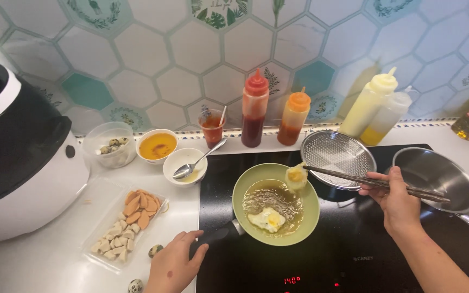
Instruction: Fry quail eggs and sausages in a pan on an induction cooktop.
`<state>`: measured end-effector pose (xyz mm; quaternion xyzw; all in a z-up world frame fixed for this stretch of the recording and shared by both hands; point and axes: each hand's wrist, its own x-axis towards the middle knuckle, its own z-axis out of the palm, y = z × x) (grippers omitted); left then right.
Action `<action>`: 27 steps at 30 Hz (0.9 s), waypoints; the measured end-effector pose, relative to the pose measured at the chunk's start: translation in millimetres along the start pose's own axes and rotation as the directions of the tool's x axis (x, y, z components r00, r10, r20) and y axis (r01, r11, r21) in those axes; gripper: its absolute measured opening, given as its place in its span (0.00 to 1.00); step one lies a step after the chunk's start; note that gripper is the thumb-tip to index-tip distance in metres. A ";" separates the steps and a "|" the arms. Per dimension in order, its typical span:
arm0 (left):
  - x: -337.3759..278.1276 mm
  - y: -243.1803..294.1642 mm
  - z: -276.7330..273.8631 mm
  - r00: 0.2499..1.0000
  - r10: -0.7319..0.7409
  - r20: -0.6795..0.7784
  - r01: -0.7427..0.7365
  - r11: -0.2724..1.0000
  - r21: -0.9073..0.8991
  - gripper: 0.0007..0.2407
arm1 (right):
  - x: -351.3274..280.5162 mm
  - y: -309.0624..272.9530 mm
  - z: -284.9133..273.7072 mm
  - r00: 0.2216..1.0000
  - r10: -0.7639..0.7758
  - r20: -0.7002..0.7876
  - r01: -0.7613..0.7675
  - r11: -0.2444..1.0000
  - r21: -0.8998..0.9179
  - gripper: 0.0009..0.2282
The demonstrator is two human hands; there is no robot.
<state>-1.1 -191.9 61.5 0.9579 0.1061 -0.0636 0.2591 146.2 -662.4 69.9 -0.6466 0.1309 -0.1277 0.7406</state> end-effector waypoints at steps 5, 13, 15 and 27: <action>7.3 -1.9 10.7 1.000 -0.006 0.005 0.006 1.000 0.026 0.19 | -2.2 -0.9 -5.4 0.999 -0.021 -0.038 0.021 1.000 0.014 0.22; 25.9 -22.0 28.9 0.998 -0.026 0.058 0.021 0.996 0.085 0.19 | 15.4 -20.2 -13.2 0.999 0.007 0.035 -0.011 0.995 0.100 0.25; 27.8 -25.8 31.2 0.993 -0.057 0.103 0.047 0.994 0.098 0.19 | 29.7 -27.4 -20.4 0.999 -0.048 0.007 0.046 0.989 0.138 0.25; 16.5 -6.2 10.3 0.974 -0.161 0.157 0.142 0.982 0.124 0.19 | 7.4 -32.1 -5.0 0.939 -0.281 0.197 0.340 0.842 -0.419 0.17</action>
